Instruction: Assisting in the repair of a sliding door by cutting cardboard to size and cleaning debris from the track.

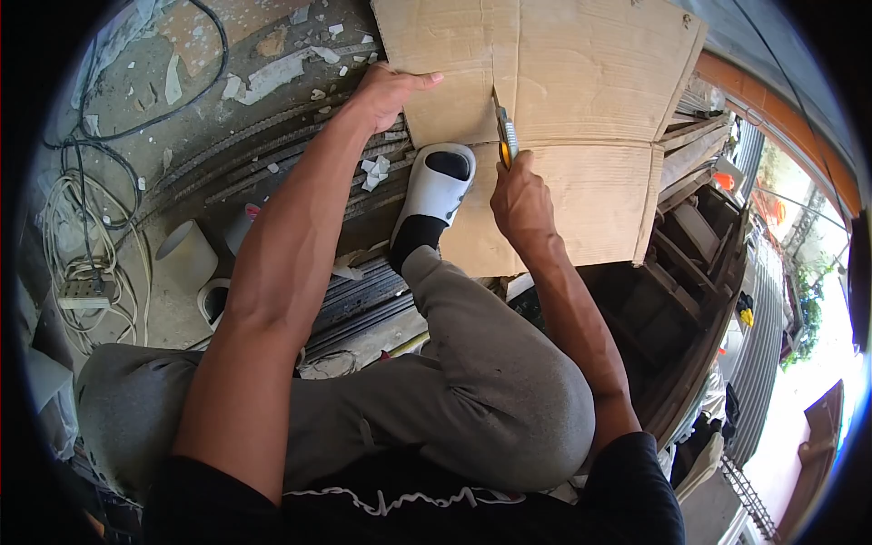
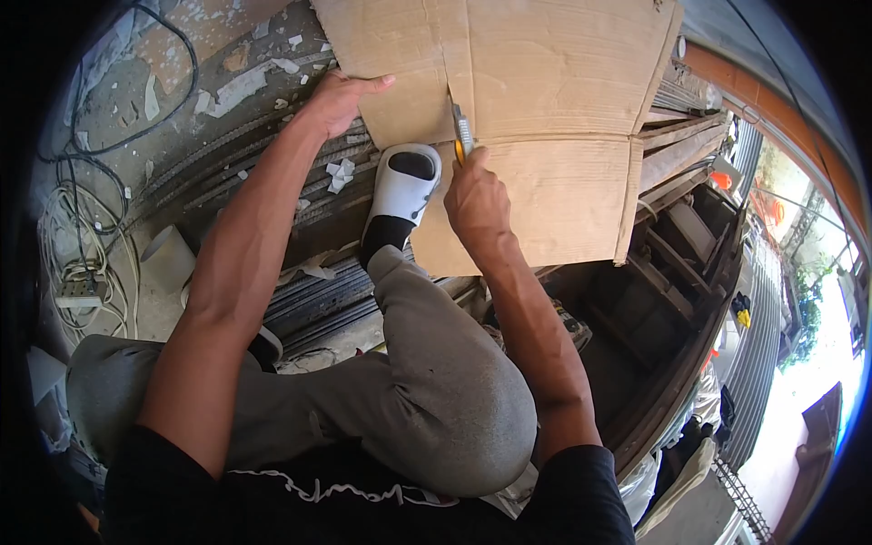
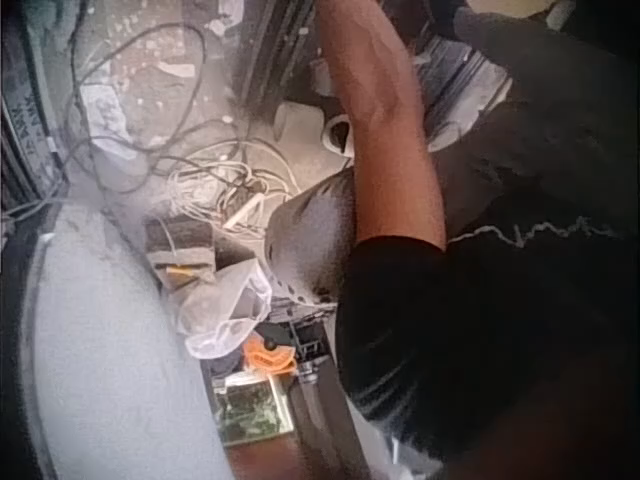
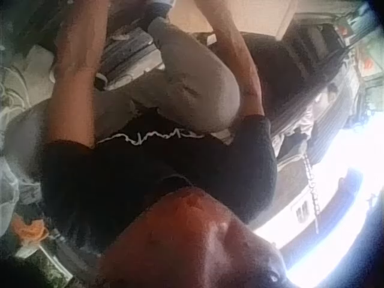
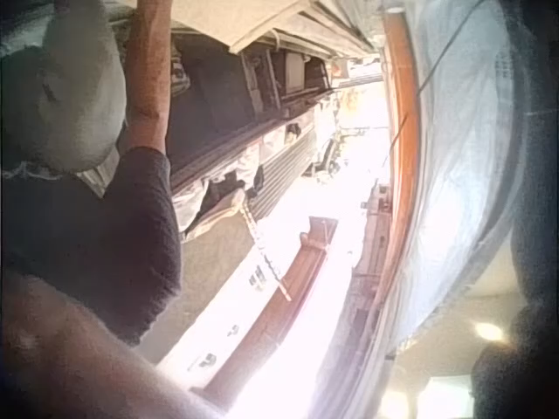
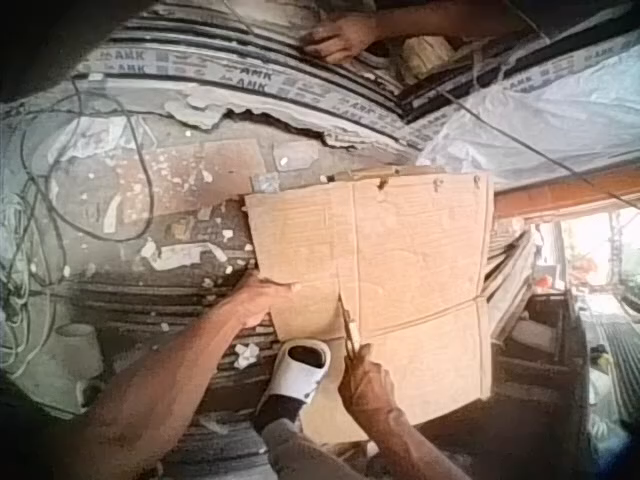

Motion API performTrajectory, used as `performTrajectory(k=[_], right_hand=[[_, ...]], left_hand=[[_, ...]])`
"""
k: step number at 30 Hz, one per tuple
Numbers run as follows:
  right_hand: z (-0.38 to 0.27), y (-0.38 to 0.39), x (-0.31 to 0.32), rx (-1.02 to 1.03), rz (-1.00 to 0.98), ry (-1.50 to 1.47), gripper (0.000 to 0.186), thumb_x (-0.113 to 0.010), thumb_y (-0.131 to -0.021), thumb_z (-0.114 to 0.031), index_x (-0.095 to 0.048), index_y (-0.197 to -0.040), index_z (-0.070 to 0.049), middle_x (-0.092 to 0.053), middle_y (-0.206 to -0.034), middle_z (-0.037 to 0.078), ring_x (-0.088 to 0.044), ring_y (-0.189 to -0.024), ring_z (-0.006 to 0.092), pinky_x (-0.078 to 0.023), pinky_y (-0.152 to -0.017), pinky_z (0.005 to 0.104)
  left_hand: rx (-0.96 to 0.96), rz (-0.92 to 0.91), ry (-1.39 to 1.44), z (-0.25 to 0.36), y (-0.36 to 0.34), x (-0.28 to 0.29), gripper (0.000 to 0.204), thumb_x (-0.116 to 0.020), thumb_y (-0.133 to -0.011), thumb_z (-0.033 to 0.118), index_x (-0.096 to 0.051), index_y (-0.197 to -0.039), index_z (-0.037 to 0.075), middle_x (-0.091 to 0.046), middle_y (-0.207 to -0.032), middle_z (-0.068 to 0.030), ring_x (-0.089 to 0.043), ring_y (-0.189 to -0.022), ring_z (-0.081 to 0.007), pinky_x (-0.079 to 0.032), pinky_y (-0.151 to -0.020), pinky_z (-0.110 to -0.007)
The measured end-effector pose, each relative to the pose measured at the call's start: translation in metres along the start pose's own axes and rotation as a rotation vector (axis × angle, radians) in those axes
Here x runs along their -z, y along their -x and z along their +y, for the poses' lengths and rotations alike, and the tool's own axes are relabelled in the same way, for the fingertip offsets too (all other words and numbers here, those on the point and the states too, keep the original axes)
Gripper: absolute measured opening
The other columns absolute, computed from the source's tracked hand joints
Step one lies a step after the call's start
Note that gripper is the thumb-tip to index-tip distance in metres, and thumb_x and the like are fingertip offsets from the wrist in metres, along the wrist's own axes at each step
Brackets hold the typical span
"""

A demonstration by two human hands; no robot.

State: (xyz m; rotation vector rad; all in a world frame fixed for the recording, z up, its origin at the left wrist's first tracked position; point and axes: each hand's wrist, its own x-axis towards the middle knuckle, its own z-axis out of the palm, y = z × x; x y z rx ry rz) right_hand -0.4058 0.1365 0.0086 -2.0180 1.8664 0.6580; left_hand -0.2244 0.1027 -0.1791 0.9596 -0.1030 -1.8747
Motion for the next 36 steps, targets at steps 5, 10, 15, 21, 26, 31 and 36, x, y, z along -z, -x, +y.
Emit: performTrajectory(k=[5, 10, 15, 21, 26, 31, 36], right_hand=[[-0.003, -0.001, 0.002, -0.025, -0.053, 0.041, 0.029, -0.044, -0.1, -0.025, -0.039, -0.101, 0.004, -0.064, -0.081, 0.035, -0.063, -0.079, 0.0529, -0.05, -0.072, 0.0588], [-0.006, -0.033, 0.005, 0.013, -0.019, 0.017, 0.028, -0.046, -0.099, -0.024, -0.04, -0.098, 0.003, -0.061, -0.081, 0.039, -0.061, -0.081, 0.0563, -0.047, -0.074, 0.0614], [0.009, -0.02, -0.006, 0.014, -0.033, 0.058, 0.028, -0.045, -0.1, -0.024, -0.04, -0.102, 0.003, -0.063, -0.081, 0.035, -0.062, -0.079, 0.0532, -0.049, -0.072, 0.0592], [0.028, 0.008, -0.019, 0.028, -0.01, 0.079, 0.029, -0.046, -0.1, -0.024, -0.039, -0.102, 0.003, -0.063, -0.075, 0.033, -0.062, -0.072, 0.0516, -0.049, -0.066, 0.0594], [0.021, 0.009, -0.006, 0.015, -0.038, 0.052, 0.029, -0.047, -0.099, -0.022, -0.04, -0.104, 0.006, -0.062, -0.074, 0.034, -0.062, -0.07, 0.0523, -0.049, -0.064, 0.0592], [0.015, 0.001, -0.005, 0.038, -0.03, 0.011, 0.03, -0.048, -0.097, -0.021, -0.042, -0.105, 0.007, -0.062, -0.074, 0.035, -0.062, -0.071, 0.0527, -0.049, -0.065, 0.0596], [0.023, -0.009, -0.012, 0.04, -0.005, -0.043, 0.028, -0.049, -0.097, -0.021, -0.042, -0.102, 0.005, -0.061, -0.074, 0.035, -0.061, -0.072, 0.054, -0.048, -0.067, 0.0607]], left_hand=[[0.014, -0.037, -0.005, -0.003, -0.005, 0.008, 0.053, -0.085, -0.074, 0.012, -0.063, -0.118, -0.007, -0.064, -0.123, -0.0173, -0.054, -0.122, -0.0243, -0.035, -0.106, -0.042], [0.071, -0.026, -0.062, 0.004, -0.002, -0.005, 0.055, -0.085, -0.075, 0.014, -0.061, -0.12, -0.008, -0.063, -0.126, -0.0181, -0.052, -0.124, -0.0253, -0.033, -0.108, -0.043], [-0.004, -0.062, -0.029, 0.0, -0.007, 0.008, 0.055, -0.084, -0.075, 0.013, -0.061, -0.121, -0.007, -0.062, -0.127, -0.0179, -0.052, -0.124, -0.0251, -0.033, -0.107, -0.043], [0.056, -0.066, -0.029, 0.0, -0.008, 0.008, 0.055, -0.084, -0.077, 0.014, -0.061, -0.122, -0.005, -0.063, -0.127, -0.0158, -0.051, -0.126, -0.0237, -0.033, -0.108, -0.042], [0.063, -0.117, -0.169, -0.017, 0.012, 0.0, 0.056, -0.082, -0.077, 0.014, -0.059, -0.125, -0.005, -0.063, -0.126, -0.0159, -0.056, -0.12, -0.0243, -0.038, -0.106, -0.039], [0.043, 0.038, -0.178, -0.03, 0.015, -0.009, 0.045, -0.08, -0.078, 0.009, -0.064, -0.118, -0.004, -0.068, -0.116, -0.014, -0.062, -0.109, -0.0219, -0.044, -0.1, -0.034], [0.025, 0.03, -0.042, -0.035, 0.007, -0.012, 0.036, -0.079, -0.079, 0.007, -0.068, -0.112, -0.002, -0.07, -0.113, -0.0116, -0.064, -0.104, -0.018, -0.046, -0.097, -0.034]])
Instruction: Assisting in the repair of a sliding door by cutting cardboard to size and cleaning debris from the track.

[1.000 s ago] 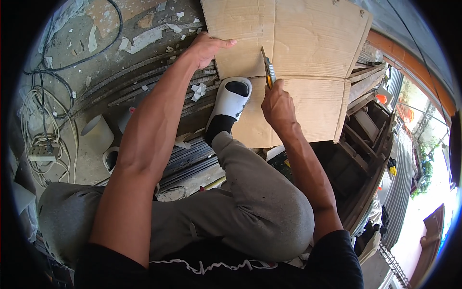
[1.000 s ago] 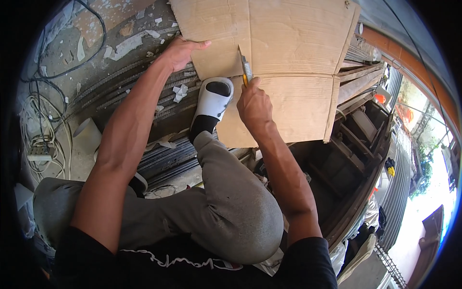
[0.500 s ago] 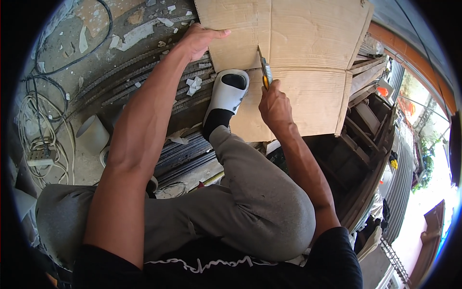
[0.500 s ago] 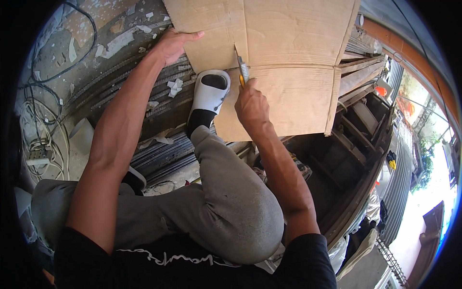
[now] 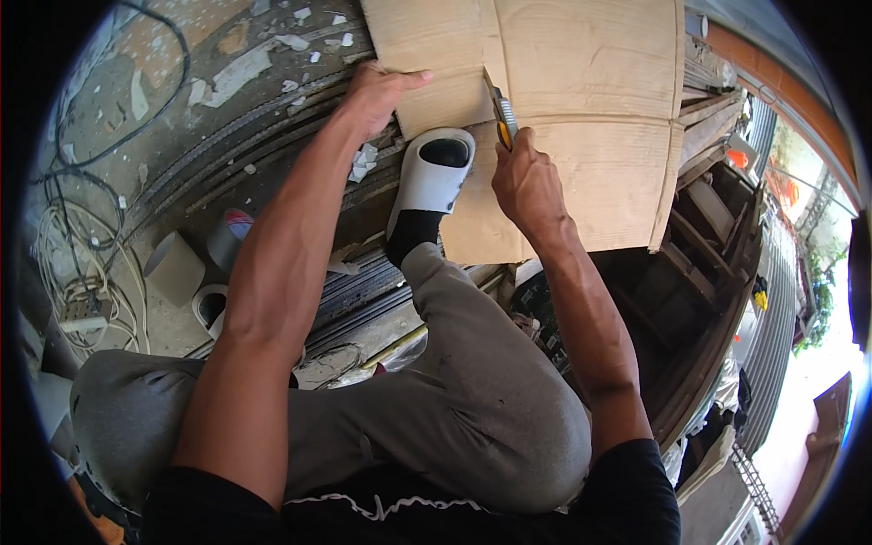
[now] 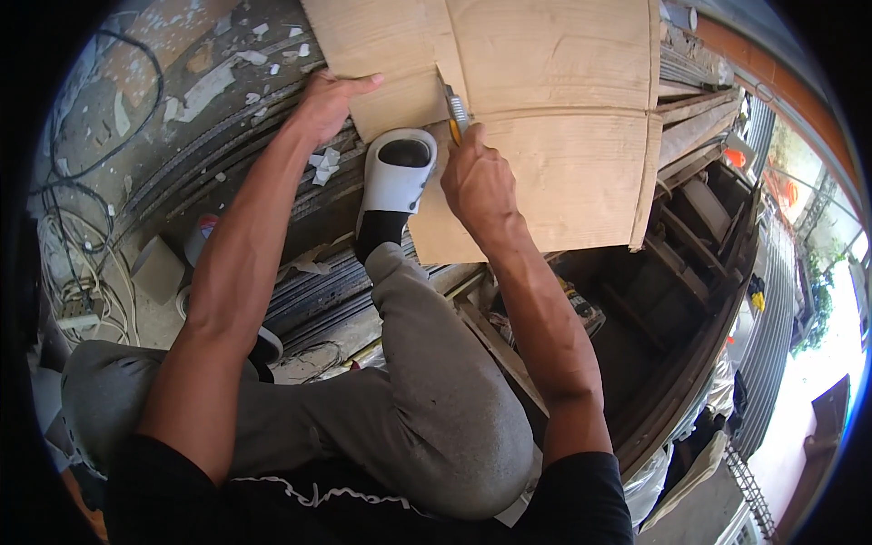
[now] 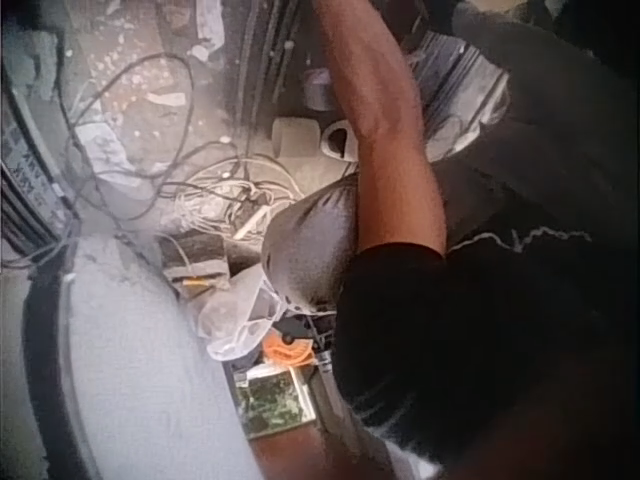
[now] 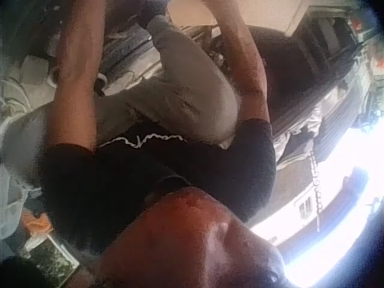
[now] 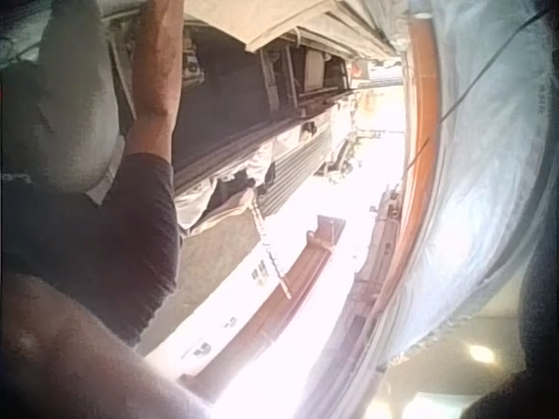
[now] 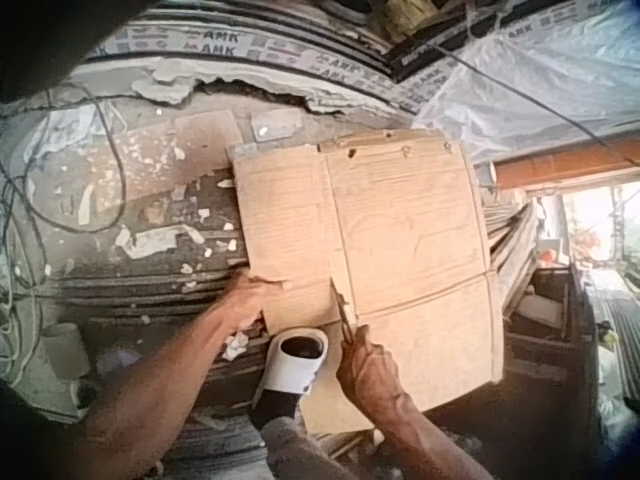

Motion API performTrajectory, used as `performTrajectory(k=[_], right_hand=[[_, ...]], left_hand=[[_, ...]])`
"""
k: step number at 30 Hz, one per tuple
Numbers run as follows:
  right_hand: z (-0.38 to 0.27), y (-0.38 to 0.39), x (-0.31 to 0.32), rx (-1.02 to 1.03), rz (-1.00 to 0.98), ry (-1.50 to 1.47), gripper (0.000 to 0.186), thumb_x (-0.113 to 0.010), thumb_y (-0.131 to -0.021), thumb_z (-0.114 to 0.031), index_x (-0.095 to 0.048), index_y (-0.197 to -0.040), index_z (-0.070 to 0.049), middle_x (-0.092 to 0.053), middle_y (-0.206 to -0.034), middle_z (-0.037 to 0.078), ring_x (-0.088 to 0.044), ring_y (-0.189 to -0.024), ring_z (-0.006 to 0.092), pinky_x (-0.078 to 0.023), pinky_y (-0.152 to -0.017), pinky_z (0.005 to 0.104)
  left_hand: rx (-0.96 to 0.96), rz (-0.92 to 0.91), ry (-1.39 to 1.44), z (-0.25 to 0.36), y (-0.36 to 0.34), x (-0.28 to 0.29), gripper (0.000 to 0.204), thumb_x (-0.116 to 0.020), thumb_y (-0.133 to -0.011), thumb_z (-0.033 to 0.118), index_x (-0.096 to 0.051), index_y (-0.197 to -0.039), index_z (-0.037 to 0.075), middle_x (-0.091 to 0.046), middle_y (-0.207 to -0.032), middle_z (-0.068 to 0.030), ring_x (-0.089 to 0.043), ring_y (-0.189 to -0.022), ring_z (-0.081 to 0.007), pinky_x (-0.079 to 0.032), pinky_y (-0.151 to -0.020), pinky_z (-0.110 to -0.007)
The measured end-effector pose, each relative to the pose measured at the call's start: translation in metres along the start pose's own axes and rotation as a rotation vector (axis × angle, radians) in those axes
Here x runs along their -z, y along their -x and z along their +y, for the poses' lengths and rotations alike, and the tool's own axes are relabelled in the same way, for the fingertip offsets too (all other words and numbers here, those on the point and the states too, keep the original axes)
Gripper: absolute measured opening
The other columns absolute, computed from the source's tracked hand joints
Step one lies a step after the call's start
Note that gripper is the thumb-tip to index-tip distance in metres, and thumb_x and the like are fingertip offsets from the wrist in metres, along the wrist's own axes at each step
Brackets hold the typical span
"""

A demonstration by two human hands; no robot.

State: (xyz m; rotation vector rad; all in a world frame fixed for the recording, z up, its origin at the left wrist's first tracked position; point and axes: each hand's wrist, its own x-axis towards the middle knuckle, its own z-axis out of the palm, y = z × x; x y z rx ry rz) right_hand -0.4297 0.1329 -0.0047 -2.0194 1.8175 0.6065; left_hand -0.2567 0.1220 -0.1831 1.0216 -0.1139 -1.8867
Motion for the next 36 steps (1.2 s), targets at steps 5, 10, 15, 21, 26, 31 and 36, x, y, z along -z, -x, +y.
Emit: performTrajectory(k=[5, 10, 15, 21, 26, 31, 36], right_hand=[[0.009, 0.004, -0.01, 0.002, 0.031, -0.054, 0.026, -0.049, -0.099, -0.022, -0.041, -0.099, 0.002, -0.06, -0.073, 0.036, -0.06, -0.073, 0.0549, -0.046, -0.066, 0.062], [0.014, 0.031, -0.013, -0.117, -0.076, -0.028, 0.024, -0.049, -0.099, -0.022, -0.039, -0.101, 0.0, -0.061, -0.075, 0.035, -0.059, -0.074, 0.0552, -0.046, -0.066, 0.0621], [0.015, 0.031, -0.014, -0.113, -0.036, -0.029, 0.024, -0.049, -0.099, -0.023, -0.04, -0.099, 0.0, -0.061, -0.074, 0.035, -0.06, -0.074, 0.0543, -0.047, -0.065, 0.0603], [0.007, 0.018, -0.021, -0.093, -0.019, 0.006, 0.023, -0.048, -0.1, -0.022, -0.041, -0.099, 0.0, -0.062, -0.075, 0.033, -0.061, -0.074, 0.0521, -0.048, -0.066, 0.0583], [0.02, 0.016, -0.028, -0.093, -0.017, 0.025, 0.023, -0.049, -0.099, -0.021, -0.041, -0.101, 0.0, -0.063, -0.076, 0.033, -0.062, -0.074, 0.0509, -0.05, -0.066, 0.0574], [0.039, 0.028, -0.033, -0.14, -0.064, 0.028, 0.021, -0.05, -0.097, -0.021, -0.04, -0.103, -0.004, -0.065, -0.085, 0.03, -0.064, -0.079, 0.0493, -0.05, -0.07, 0.0569], [0.051, 0.045, -0.053, -0.153, -0.04, -0.014, 0.022, -0.05, -0.098, -0.021, -0.04, -0.108, -0.004, -0.064, -0.084, 0.032, -0.062, -0.077, 0.0516, -0.049, -0.068, 0.058]], left_hand=[[-0.017, -0.052, 0.062, 0.003, 0.0, 0.006, 0.032, -0.078, -0.079, 0.003, -0.069, -0.109, -0.001, -0.071, -0.109, -0.0108, -0.065, -0.102, -0.018, -0.047, -0.094, -0.035], [0.011, -0.091, 0.074, -0.003, 0.004, 0.013, 0.035, -0.079, -0.078, 0.004, -0.068, -0.112, 0.001, -0.07, -0.112, -0.0103, -0.064, -0.105, -0.0184, -0.044, -0.099, -0.037], [0.003, -0.106, 0.084, 0.0, 0.01, 0.008, 0.039, -0.079, -0.078, 0.004, -0.067, -0.115, 0.003, -0.069, -0.116, -0.0097, -0.062, -0.108, -0.0196, -0.04, -0.102, -0.038], [0.032, -0.118, 0.06, 0.003, 0.012, 0.013, 0.043, -0.08, -0.078, 0.004, -0.065, -0.117, 0.0, -0.068, -0.117, -0.0095, -0.059, -0.113, -0.02, -0.038, -0.103, -0.037], [0.014, -0.12, 0.062, 0.002, 0.01, 0.011, 0.04, -0.079, -0.079, 0.004, -0.066, -0.117, 0.0, -0.068, -0.117, -0.0105, -0.062, -0.109, -0.0198, -0.044, -0.098, -0.036], [0.007, -0.144, 0.091, 0.004, 0.015, 0.009, 0.034, -0.073, -0.085, 0.003, -0.065, -0.118, 0.002, -0.067, -0.118, -0.0084, -0.062, -0.11, -0.0205, -0.046, -0.097, -0.038], [0.031, -0.106, 0.05, 0.003, 0.013, 0.011, 0.036, -0.078, -0.079, 0.004, -0.067, -0.113, 0.0, -0.069, -0.115, -0.0116, -0.062, -0.109, -0.0195, -0.043, -0.099, -0.038]])
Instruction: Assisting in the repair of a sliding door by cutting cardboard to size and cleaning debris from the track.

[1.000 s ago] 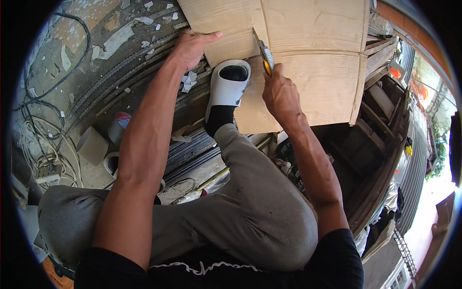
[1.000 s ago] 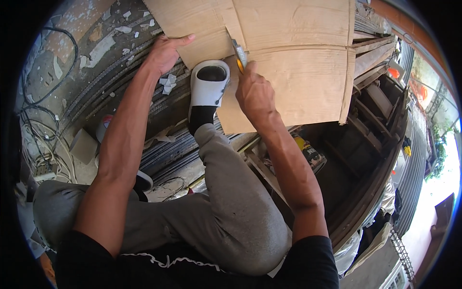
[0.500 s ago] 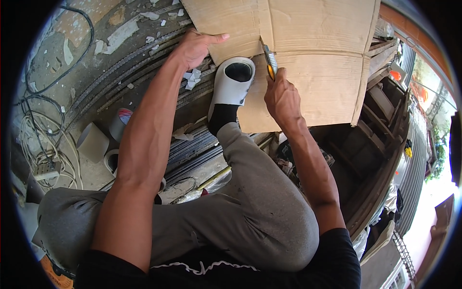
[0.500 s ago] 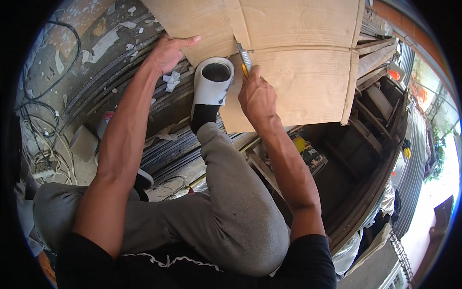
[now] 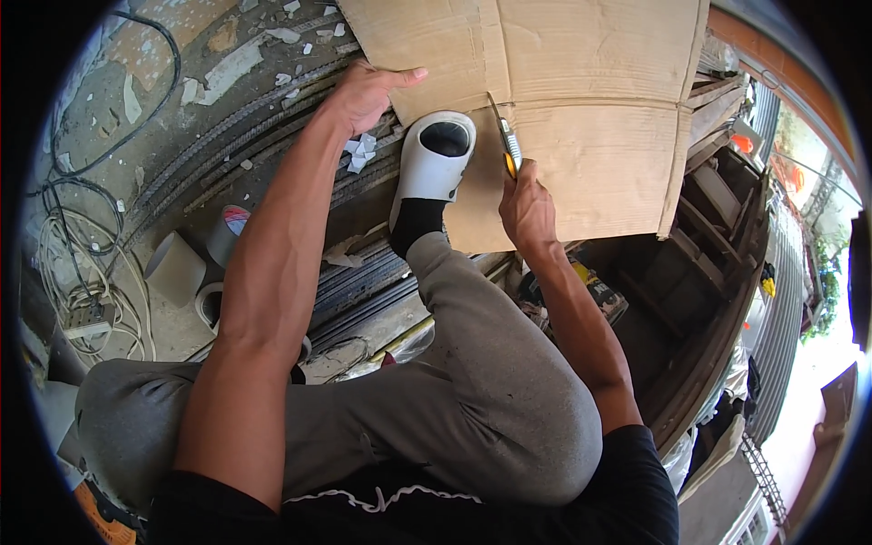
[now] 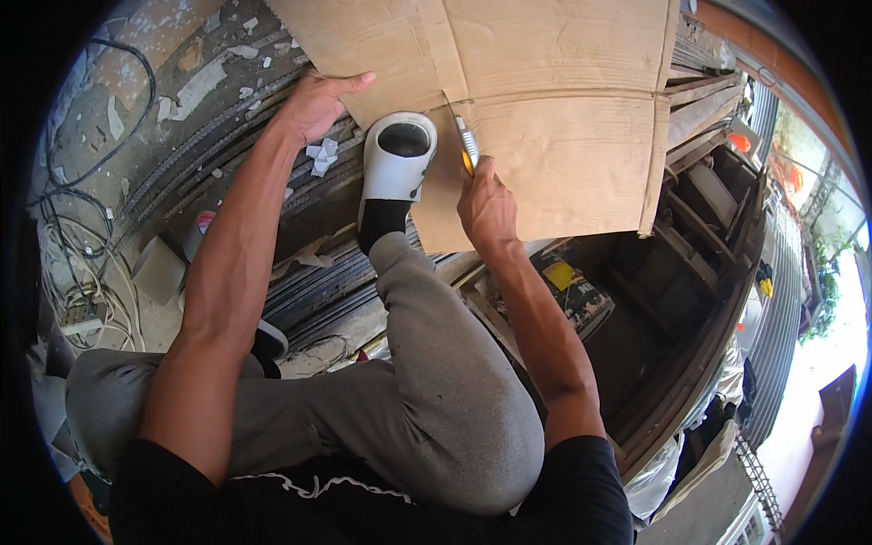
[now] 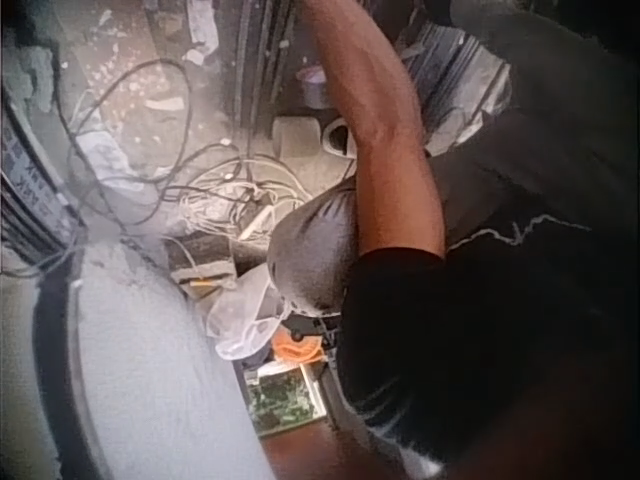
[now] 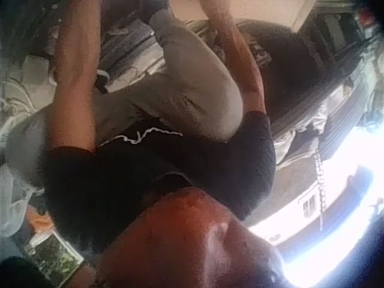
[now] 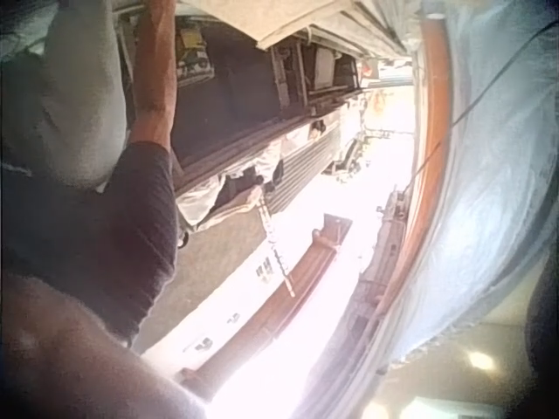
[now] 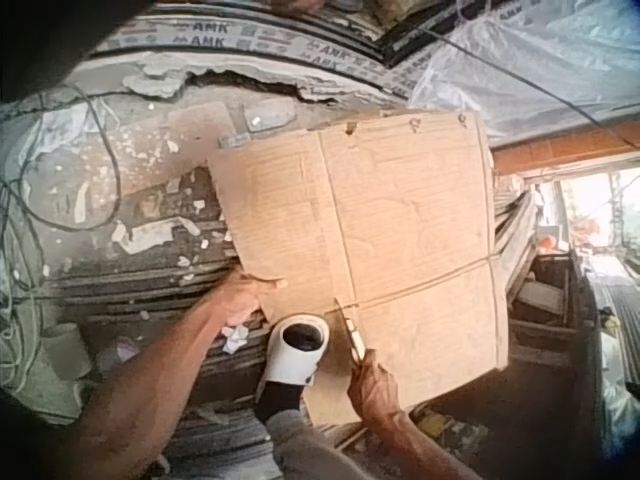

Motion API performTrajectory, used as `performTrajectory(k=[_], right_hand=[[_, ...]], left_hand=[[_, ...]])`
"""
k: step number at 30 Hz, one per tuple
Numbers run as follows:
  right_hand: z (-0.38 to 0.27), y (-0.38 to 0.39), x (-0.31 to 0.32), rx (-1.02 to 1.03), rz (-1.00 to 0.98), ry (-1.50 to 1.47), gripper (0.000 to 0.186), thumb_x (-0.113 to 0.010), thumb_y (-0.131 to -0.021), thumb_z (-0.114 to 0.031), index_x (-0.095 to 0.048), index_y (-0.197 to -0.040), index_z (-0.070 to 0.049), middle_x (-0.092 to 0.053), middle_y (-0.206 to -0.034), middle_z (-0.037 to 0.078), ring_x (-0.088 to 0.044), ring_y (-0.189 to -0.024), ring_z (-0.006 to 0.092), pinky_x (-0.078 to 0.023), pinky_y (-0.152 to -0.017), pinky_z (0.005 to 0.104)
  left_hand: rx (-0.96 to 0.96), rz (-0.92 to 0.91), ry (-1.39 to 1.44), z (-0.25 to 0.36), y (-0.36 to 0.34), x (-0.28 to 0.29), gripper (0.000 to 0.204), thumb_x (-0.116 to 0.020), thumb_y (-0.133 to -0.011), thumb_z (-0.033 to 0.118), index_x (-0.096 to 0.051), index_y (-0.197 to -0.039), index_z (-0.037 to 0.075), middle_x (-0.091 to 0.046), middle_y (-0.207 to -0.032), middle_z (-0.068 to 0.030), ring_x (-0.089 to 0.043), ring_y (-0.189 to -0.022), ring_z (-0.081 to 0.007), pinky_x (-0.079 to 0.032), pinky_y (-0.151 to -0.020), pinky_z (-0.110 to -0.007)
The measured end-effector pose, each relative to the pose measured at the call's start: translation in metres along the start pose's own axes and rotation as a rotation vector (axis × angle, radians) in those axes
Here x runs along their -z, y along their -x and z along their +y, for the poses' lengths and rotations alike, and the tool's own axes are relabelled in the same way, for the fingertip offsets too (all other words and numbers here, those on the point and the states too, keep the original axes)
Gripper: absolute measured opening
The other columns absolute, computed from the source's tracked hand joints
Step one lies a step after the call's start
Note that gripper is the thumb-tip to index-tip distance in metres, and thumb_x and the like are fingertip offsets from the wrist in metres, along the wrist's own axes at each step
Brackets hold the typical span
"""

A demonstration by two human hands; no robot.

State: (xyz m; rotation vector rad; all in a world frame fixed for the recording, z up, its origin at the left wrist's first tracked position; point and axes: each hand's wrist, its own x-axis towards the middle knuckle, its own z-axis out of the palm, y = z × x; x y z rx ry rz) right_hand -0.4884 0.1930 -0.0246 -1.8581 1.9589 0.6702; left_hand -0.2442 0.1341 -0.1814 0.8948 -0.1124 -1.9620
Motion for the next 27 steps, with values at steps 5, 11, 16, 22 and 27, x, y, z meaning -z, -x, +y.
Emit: performTrajectory(k=[5, 11, 16, 22, 27], right_hand=[[-0.006, -0.006, 0.002, 0.023, 0.037, -0.04, 0.023, -0.051, -0.098, -0.022, -0.041, -0.107, -0.003, -0.064, -0.083, 0.031, -0.062, -0.076, 0.0501, -0.049, -0.067, 0.0574], [-0.006, -0.01, -0.002, 0.026, 0.042, -0.053, 0.021, -0.05, -0.098, -0.022, -0.043, -0.105, -0.003, -0.065, -0.084, 0.031, -0.063, -0.078, 0.0497, -0.049, -0.069, 0.0566], [0.006, -0.018, -0.014, 0.081, 0.107, -0.099, 0.02, -0.05, -0.099, -0.022, -0.042, -0.105, -0.004, -0.063, -0.082, 0.032, -0.06, -0.077, 0.0527, -0.046, -0.067, 0.0594], [0.029, 0.012, -0.026, 0.029, 0.037, -0.058, 0.022, -0.049, -0.099, -0.024, -0.042, -0.104, -0.004, -0.062, -0.081, 0.033, -0.059, -0.077, 0.0543, -0.045, -0.066, 0.0604], [0.034, 0.02, -0.011, -0.005, 0.04, -0.154, 0.029, -0.054, -0.098, -0.023, -0.043, -0.116, -0.004, -0.064, -0.084, 0.03, -0.061, -0.078, 0.0513, -0.048, -0.065, 0.0573]], left_hand=[[-0.02, 0.02, -0.037, 0.005, 0.007, -0.01, 0.045, -0.08, -0.078, 0.005, -0.064, -0.12, 0.0, -0.067, -0.121, -0.0111, -0.058, -0.116, -0.0204, -0.038, -0.103, -0.038], [0.084, 0.0, -0.118, 0.013, 0.008, -0.008, 0.045, -0.078, -0.082, 0.009, -0.062, -0.123, 0.004, -0.064, -0.125, -0.0058, -0.052, -0.124, -0.0201, -0.035, -0.105, -0.04], [-0.067, -0.066, -0.002, 0.006, 0.003, -0.003, 0.041, -0.078, -0.081, 0.005, -0.064, -0.119, 0.002, -0.067, -0.118, -0.0092, -0.06, -0.112, -0.0201, -0.045, -0.097, -0.038], [-0.095, 0.004, -0.071, -0.001, 0.017, -0.008, 0.041, -0.076, -0.083, 0.007, -0.064, -0.121, 0.001, -0.067, -0.118, -0.0097, -0.059, -0.111, -0.0188, -0.042, -0.101, -0.034], [-0.163, -0.056, -0.107, 0.063, 0.024, 0.019, 0.042, -0.069, -0.089, 0.009, -0.057, -0.127, -0.002, -0.062, -0.126, -0.0072, -0.055, -0.12, -0.0194, -0.042, -0.103, -0.039]])
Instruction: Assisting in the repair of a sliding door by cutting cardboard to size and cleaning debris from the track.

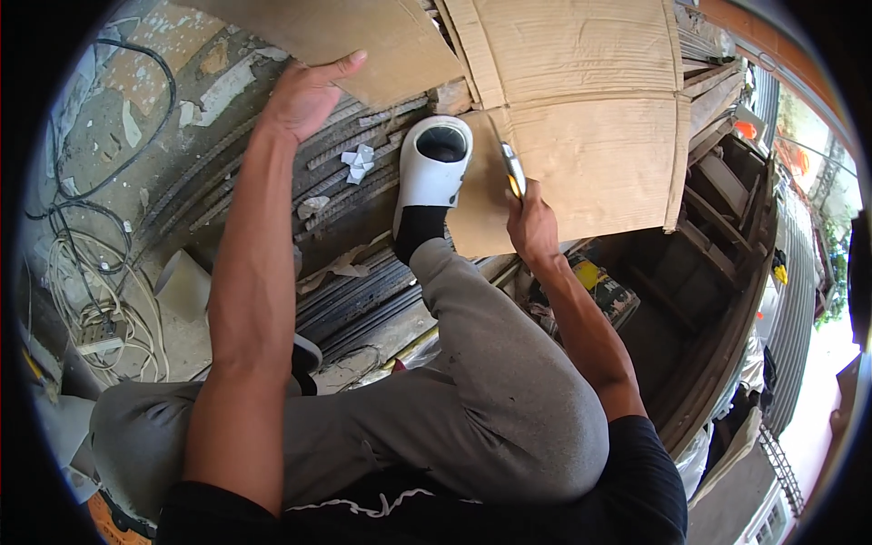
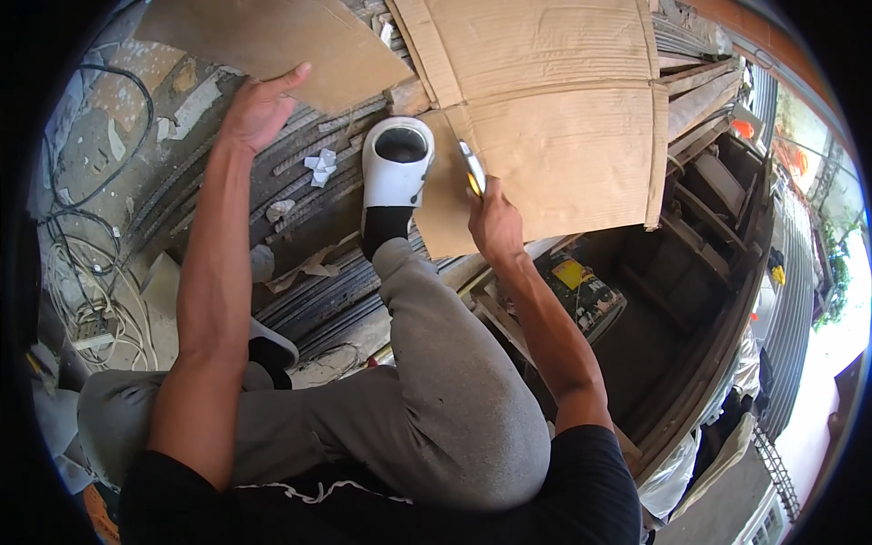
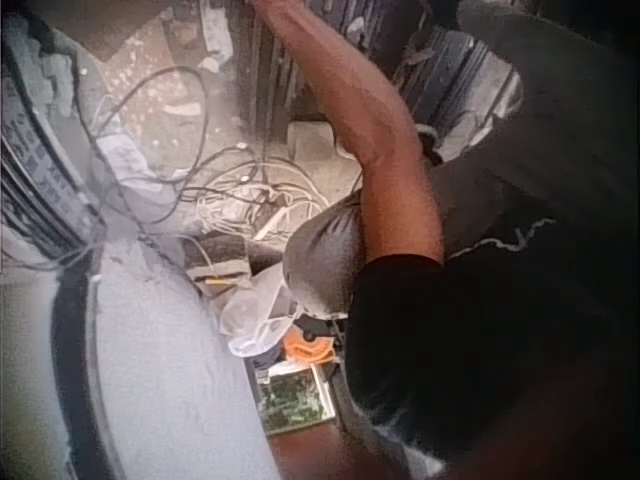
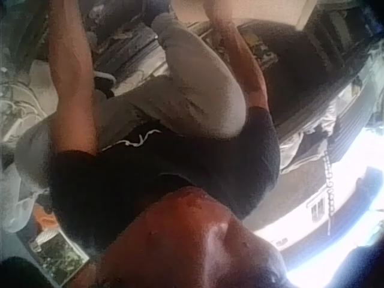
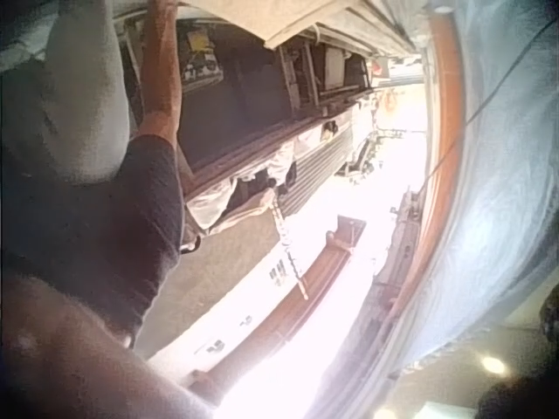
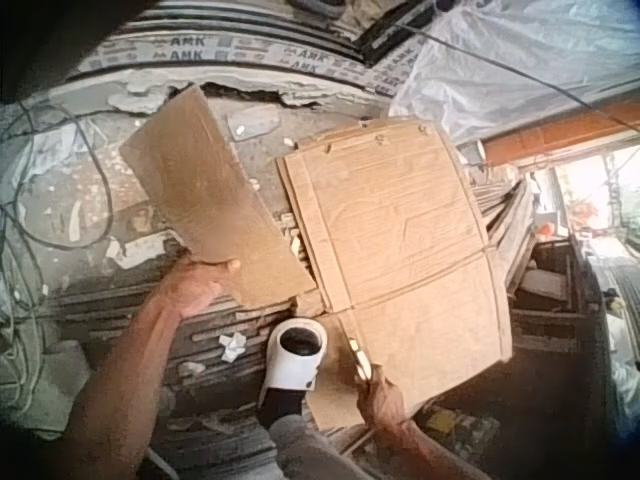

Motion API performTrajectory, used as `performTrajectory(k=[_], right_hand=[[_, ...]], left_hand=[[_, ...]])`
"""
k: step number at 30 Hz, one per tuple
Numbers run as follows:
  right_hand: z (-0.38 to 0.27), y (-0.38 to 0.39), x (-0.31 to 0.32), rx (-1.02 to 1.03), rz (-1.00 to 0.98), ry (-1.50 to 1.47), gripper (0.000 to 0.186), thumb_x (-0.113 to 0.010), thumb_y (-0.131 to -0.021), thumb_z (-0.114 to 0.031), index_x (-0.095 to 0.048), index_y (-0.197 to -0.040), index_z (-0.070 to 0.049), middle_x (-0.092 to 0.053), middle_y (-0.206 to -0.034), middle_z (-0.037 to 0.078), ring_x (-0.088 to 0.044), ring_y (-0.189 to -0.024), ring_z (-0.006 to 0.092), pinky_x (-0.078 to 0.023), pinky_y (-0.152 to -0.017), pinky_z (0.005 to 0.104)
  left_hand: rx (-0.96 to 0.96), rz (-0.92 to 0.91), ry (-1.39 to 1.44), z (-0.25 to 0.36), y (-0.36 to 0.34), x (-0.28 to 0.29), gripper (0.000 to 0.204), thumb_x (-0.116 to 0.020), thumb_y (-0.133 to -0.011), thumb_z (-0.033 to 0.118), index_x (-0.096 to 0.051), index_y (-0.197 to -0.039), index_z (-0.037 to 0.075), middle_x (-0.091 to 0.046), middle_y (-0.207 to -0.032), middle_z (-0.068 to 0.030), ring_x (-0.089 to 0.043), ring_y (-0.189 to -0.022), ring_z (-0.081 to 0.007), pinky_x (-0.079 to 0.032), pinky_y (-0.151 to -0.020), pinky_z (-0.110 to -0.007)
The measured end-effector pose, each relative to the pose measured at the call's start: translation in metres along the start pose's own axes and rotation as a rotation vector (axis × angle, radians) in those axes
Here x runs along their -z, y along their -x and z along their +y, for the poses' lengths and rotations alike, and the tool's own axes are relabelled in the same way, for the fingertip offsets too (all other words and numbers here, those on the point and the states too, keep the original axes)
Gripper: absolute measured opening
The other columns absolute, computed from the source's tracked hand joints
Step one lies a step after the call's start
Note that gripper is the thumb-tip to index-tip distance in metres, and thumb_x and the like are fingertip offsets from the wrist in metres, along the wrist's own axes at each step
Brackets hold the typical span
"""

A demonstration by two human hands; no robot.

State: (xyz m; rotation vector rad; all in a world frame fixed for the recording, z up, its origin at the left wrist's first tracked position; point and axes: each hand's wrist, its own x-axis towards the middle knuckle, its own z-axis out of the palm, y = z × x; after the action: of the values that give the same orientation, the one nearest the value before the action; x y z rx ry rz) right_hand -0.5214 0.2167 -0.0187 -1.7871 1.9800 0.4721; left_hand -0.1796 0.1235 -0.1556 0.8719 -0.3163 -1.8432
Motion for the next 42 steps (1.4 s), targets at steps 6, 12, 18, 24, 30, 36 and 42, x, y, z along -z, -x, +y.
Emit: performTrajectory(k=[6, 12, 18, 24, 30, 36, 42], right_hand=[[-0.042, 0.023, -0.019, 0.043, 0.296, -0.407, 0.032, -0.06, -0.095, -0.018, -0.048, -0.118, 0.0, -0.062, -0.084, 0.025, -0.064, -0.077, 0.0405, -0.049, -0.067, 0.0456], [-0.094, 0.011, -0.054, -0.016, 0.318, -0.709, 0.054, -0.076, -0.083, -0.024, -0.047, -0.123, -0.002, -0.058, -0.074, 0.012, -0.057, -0.066, 0.0252, -0.047, -0.063, 0.0387], [-0.072, -0.014, -0.072, 0.05, 0.255, -0.646, 0.056, -0.072, -0.084, -0.02, -0.046, -0.13, -0.005, -0.065, -0.086, 0.022, -0.066, -0.078, 0.0365, -0.051, -0.072, 0.0426], [-0.093, -0.011, -0.062, 0.071, 0.362, -0.647, 0.025, -0.066, -0.085, -0.016, -0.059, -0.107, -0.007, -0.063, -0.076, 0.023, -0.064, -0.075, 0.0429, -0.049, -0.066, 0.0483], [-0.085, -0.027, -0.05, 0.133, 0.411, -0.587, 0.024, -0.067, -0.084, -0.024, -0.058, -0.1, -0.008, -0.065, -0.079, 0.025, -0.063, -0.074, 0.0471, -0.049, -0.065, 0.0533], [-0.055, -0.019, -0.054, -0.063, 0.425, -0.389, 0.023, -0.067, -0.084, -0.025, -0.062, -0.094, -0.005, -0.064, -0.081, 0.026, -0.063, -0.077, 0.0464, -0.049, -0.066, 0.0526], [-0.069, -0.101, -0.055, 0.166, 0.804, -0.497, 0.031, -0.068, -0.082, -0.021, -0.065, -0.107, -0.002, -0.067, -0.092, 0.023, -0.065, -0.087, 0.0395, -0.053, -0.074, 0.0457]], left_hand=[[0.061, -0.112, 0.031, 0.056, 0.01, 0.008, 0.045, -0.072, -0.086, 0.005, -0.056, -0.128, 0.001, -0.065, -0.122, -0.0077, -0.062, -0.113, -0.0206, -0.048, -0.098, -0.039], [0.16, -0.127, -0.149, 0.113, 0.02, -0.023, 0.045, -0.077, -0.082, 0.007, -0.06, -0.123, 0.003, -0.067, -0.115, -0.0061, -0.063, -0.107, -0.0183, -0.049, -0.094, -0.036], [0.317, -0.056, -0.579, 0.205, 0.042, -0.068, 0.044, -0.071, -0.091, 0.018, -0.056, -0.129, 0.003, -0.065, -0.122, -0.0056, -0.06, -0.112, -0.0161, -0.047, -0.096, -0.033], [0.383, 0.1, -0.591, 0.258, 0.121, -0.073, 0.044, -0.065, -0.095, 0.022, -0.053, -0.13, -0.003, -0.062, -0.126, -0.0138, -0.06, -0.115, -0.0189, -0.046, -0.1, -0.037], [0.207, 0.227, -0.317, 0.223, 0.155, -0.055, 0.033, -0.068, -0.089, 0.009, -0.058, -0.119, -0.001, -0.067, -0.113, -0.0118, -0.066, -0.101, -0.0214, -0.053, -0.091, -0.038], [0.484, 0.165, -0.127, 0.198, 0.124, -0.046, 0.03, -0.053, -0.082, 0.016, -0.062, -0.107, 0.003, -0.068, -0.106, -0.0154, -0.066, -0.096, -0.0283, -0.052, -0.089, -0.042], [0.338, 0.338, -0.266, 0.155, 0.094, -0.011, 0.038, -0.048, -0.085, 0.038, -0.061, -0.102, 0.007, -0.059, -0.075, -0.0072, -0.053, -0.063, -0.0207, -0.044, -0.057, -0.036]])
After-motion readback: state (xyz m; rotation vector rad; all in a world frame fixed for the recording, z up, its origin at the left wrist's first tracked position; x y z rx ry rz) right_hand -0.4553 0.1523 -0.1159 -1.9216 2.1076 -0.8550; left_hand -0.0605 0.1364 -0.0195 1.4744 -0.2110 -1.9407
